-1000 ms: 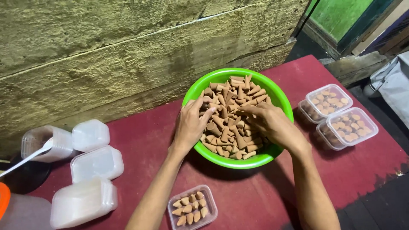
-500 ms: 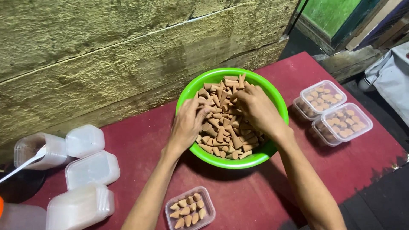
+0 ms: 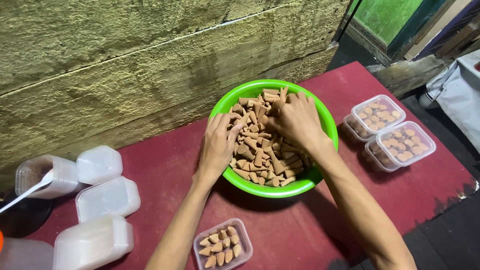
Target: The person sorts through a bowl of cone-shaped objects and places them into a plastic container by hand.
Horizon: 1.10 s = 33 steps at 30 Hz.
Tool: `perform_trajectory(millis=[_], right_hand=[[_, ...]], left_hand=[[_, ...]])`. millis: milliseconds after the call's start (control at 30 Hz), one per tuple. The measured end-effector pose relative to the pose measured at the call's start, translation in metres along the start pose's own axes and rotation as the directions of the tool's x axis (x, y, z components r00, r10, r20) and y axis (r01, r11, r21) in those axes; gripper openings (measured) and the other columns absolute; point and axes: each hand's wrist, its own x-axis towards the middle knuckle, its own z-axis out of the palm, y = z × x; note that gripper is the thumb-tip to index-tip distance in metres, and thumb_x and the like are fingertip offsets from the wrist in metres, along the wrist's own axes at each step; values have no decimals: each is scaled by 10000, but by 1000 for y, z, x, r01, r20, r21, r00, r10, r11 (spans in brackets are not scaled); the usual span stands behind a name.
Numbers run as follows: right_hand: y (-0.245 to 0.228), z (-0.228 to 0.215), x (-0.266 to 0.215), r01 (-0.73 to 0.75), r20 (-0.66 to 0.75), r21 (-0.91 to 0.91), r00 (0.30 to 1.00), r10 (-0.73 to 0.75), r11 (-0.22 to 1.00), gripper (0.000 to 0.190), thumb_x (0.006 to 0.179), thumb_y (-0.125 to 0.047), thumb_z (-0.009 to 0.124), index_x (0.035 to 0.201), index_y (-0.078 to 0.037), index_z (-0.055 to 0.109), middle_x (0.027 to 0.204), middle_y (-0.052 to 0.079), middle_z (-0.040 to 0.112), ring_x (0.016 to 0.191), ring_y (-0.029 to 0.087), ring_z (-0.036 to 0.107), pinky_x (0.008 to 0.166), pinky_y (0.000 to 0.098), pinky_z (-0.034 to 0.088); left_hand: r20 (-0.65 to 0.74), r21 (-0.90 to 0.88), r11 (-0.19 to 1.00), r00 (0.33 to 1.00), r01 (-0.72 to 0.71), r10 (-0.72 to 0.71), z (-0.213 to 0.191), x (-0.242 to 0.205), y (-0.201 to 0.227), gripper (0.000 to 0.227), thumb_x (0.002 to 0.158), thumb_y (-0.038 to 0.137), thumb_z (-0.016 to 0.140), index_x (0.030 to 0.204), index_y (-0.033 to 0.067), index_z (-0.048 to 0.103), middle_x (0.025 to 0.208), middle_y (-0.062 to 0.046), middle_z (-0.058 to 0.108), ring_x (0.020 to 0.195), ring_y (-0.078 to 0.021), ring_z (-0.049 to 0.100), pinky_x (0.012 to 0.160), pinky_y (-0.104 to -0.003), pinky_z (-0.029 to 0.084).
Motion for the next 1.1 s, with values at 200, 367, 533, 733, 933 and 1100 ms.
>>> perform_trajectory(millis=[200, 367, 533, 733, 933, 1100], right_hand=[[-11, -80, -14, -164, 151, 670, 985, 83, 724, 407, 1001, -371, 598, 1365, -199, 657, 1045, 267, 733, 1075, 513, 649, 877, 605, 499], [-12, -115, -22, -205, 289, 666, 957, 5, 717, 340, 996, -370, 569, 1236, -202, 742, 963, 183, 784, 1035, 427, 697, 900, 548, 521], [5, -87, -22, -179, 313, 657, 948, -49, 732, 393, 1043, -379, 500, 905, -122, 763, 855, 153, 792, 929, 404, 716, 842, 512, 524], [-8, -76, -20, 88, 58, 500, 989, -134, 862, 265, 951, -373, 689, 1013, -136, 790, 1043, 175, 648, 1027, 408, 608, 893, 513, 506], [-30, -50, 2, 273, 30, 434, 948, -317, 858, 238, 794, -230, 822, 988, -117, 744, 970, 178, 644, 960, 389, 631, 826, 464, 541], [-25, -55, 5, 68, 77, 636, 986, -151, 768, 233, 887, -257, 770, 1070, -113, 763, 937, 167, 711, 932, 365, 695, 822, 470, 553]], left_hand=[[12, 8, 1000, 1000, 22, -22, -5, 2, 9, 212, 1011, 175, 619, 1205, 89, 621, 1109, -136, 679, 1110, -370, 642, 959, -485, 517], [5, -13, 1000, 1000, 4, -4, -2, 0, 0, 176, 1010, 172, 629, 1165, 92, 651, 1093, -123, 695, 1077, -359, 649, 928, -463, 527], [12, -11, 1000, 1000, 4, -4, 2, 0, -8, 178, 1024, 189, 612, 1170, 108, 673, 1106, -74, 710, 1071, -309, 660, 926, -428, 531], [-3, -14, 1000, 1000, -2, 2, 2, 0, -2, 181, 1012, 173, 626, 1173, 106, 676, 1075, -96, 711, 1050, -330, 660, 910, -441, 541], [-34, -13, 1000, 999, 5, -5, -2, 1, 4, 192, 1018, 168, 620, 1186, 81, 657, 1082, -133, 698, 1061, -355, 659, 915, -461, 541], [-14, -42, 999, 1000, 10, -11, -3, 0, 4, 202, 1049, 172, 569, 1192, 68, 667, 1093, -142, 703, 1062, -373, 666, 925, -470, 538]])
